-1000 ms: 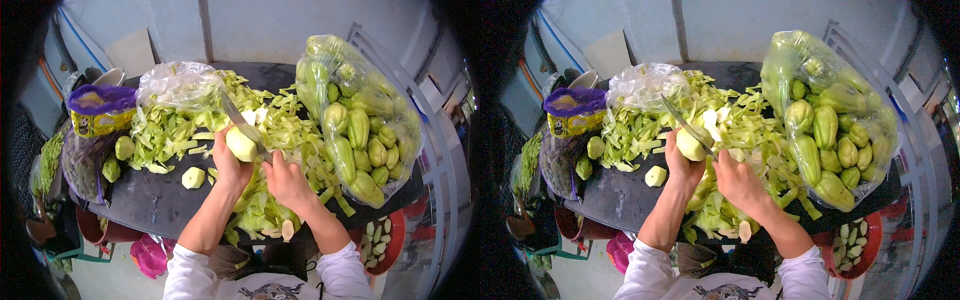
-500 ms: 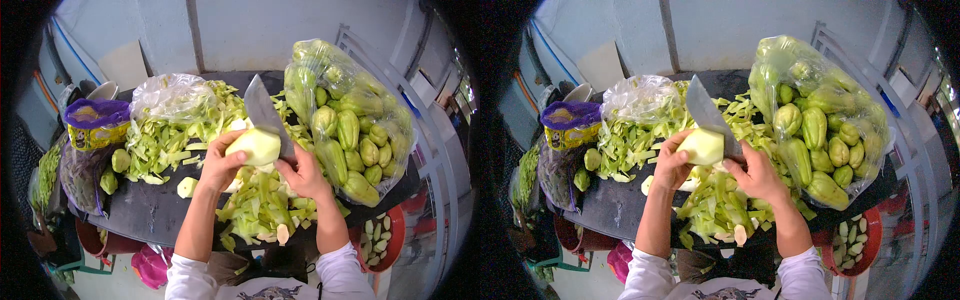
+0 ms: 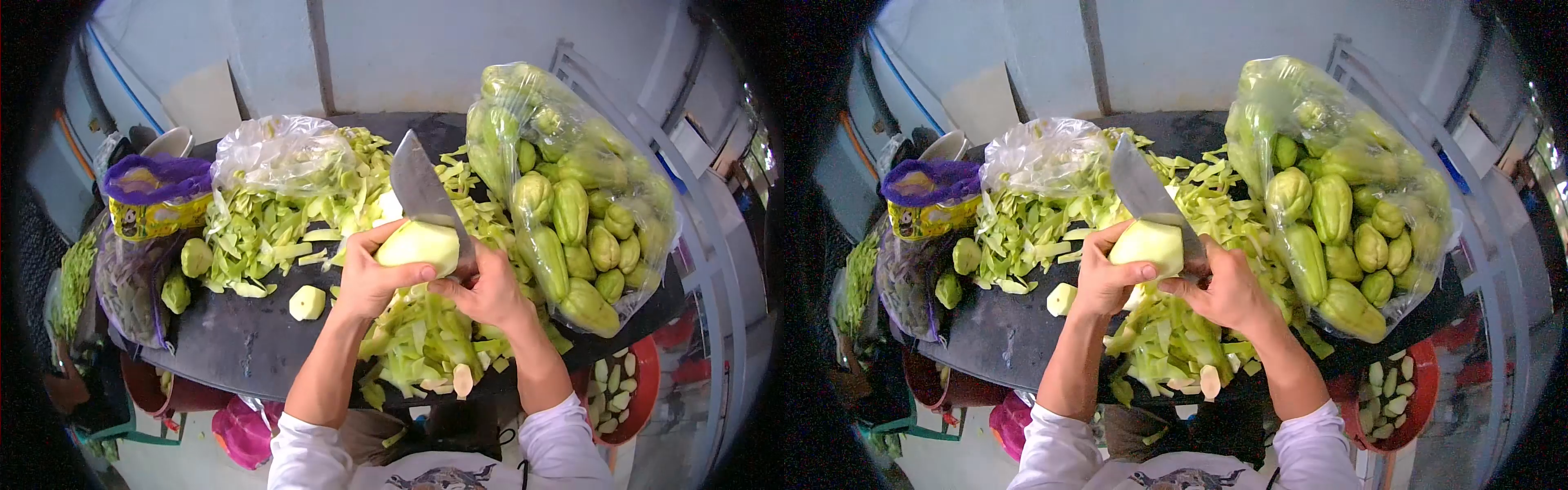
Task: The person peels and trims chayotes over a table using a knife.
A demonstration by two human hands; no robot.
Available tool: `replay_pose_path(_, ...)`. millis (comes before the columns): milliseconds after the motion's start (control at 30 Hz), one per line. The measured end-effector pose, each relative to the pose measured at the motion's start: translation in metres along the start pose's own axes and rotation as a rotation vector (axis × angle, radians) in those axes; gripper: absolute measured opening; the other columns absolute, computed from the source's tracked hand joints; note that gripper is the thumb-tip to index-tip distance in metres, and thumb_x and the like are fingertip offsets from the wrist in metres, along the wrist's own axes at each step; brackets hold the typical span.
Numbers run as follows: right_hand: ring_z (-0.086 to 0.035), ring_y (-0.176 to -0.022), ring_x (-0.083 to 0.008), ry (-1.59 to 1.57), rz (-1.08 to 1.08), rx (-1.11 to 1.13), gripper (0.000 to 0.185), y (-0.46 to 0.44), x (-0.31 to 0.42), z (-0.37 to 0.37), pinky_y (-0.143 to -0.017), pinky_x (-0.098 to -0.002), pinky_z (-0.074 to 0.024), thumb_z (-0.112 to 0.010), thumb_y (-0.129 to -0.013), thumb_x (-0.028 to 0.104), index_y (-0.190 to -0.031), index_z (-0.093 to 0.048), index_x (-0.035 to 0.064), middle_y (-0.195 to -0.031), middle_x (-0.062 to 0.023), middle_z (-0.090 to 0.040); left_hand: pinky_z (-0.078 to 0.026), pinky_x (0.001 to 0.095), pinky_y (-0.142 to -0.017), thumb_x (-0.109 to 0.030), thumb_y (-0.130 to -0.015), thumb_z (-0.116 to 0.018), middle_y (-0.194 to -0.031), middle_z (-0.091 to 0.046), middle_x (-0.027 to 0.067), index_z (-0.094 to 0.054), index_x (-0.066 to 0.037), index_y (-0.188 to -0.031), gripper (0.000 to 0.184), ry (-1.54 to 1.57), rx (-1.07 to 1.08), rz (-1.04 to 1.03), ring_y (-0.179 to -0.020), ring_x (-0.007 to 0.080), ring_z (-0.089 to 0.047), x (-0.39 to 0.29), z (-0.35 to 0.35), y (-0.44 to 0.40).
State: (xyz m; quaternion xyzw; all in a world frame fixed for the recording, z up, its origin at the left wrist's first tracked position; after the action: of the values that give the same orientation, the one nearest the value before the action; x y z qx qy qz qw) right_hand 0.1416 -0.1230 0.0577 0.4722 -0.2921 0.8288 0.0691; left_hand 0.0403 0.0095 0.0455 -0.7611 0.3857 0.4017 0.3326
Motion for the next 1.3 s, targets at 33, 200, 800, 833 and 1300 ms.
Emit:
replay_pose_path(33, -0.072, -0.075, -0.0188, 0.003, 0.002, 0.0, 0.047, 0.0, 0.0, 0.0, -0.067, -0.0319, -0.0555, -0.079, -0.083, 0.027, -0.109, -0.057, -0.0048, -0.084, -0.0132, -0.073, -0.053, 0.0294, -0.086, -0.003, -0.067, -0.086, -0.109, -0.069, 0.0117, -0.059, 0.008, -0.123, 0.063, 0.004, 0.009, -0.024, -0.096, 0.0153, -0.066, 0.001, 0.0, -0.001)
replay_pose_path(200, -0.072, -0.078, -0.0227, -0.107, -0.028, -0.009, 0.048, -0.001, -0.006, -0.007, -0.068, -0.0332, -0.0559, -0.078, -0.084, 0.027, -0.112, -0.055, -0.0056, -0.086, -0.0144, -0.072, -0.053, 0.029, -0.084, -0.005, -0.068, -0.086, -0.102, -0.071, 0.0107, -0.064, 0.007, -0.116, 0.055, 0.089, -0.062, -0.087, -0.09, 0.0145, -0.067, 0.008, -0.008, 0.002)
replay_pose_path(800, -0.061, -0.061, -0.0137, 0.01, -0.024, -0.066, 0.041, -0.004, -0.006, -0.012, -0.057, -0.0302, -0.0484, -0.072, -0.088, 0.032, -0.104, -0.062, -0.0046, -0.074, -0.0105, -0.067, -0.051, 0.0307, -0.088, -0.011, -0.075, -0.082, -0.111, -0.066, 0.0108, -0.056, 0.006, -0.124, 0.058, 0.167, -0.157, -0.108, -0.098, 0.0173, -0.064, 0.019, -0.017, 0.003)
replay_pose_path(833, -0.061, -0.061, -0.0137, 0.014, -0.027, -0.075, 0.041, -0.003, -0.005, -0.008, -0.057, -0.0302, -0.0484, -0.072, -0.088, 0.032, -0.104, -0.062, -0.0046, -0.074, -0.0105, -0.067, -0.05, 0.0315, -0.09, -0.013, -0.075, -0.082, -0.115, -0.065, 0.011, -0.053, 0.005, -0.127, 0.063, 0.179, -0.068, -0.078, -0.102, 0.0177, -0.063, 0.017, -0.018, 0.003)
replay_pose_path(1300, -0.067, -0.063, -0.0392, 0.363, -0.158, 0.052, 0.109, 0.002, -0.002, 0.001, -0.06, -0.0441, -0.0561, -0.083, -0.057, 0.062, -0.127, -0.041, -0.0109, -0.07, -0.0231, -0.065, -0.047, 0.0419, -0.103, -0.03, -0.072, -0.075, -0.132, -0.052, 0.0211, -0.038, 0.002, -0.14, 0.083, -0.006, -0.049, -0.049, -0.12, 0.0324, -0.055, 0.024, -0.027, 0.008)
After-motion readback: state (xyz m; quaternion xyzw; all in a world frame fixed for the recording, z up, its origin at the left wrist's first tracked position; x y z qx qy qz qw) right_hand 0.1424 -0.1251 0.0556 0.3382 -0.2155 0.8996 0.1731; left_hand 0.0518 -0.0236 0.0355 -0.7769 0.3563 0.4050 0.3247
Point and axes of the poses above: each hand's wrist, its own y-axis away from the middle knuckle, its own z-axis out of the back of the hand, x = y × z, the point moved 4 cm from there along -y, towards the middle knuckle
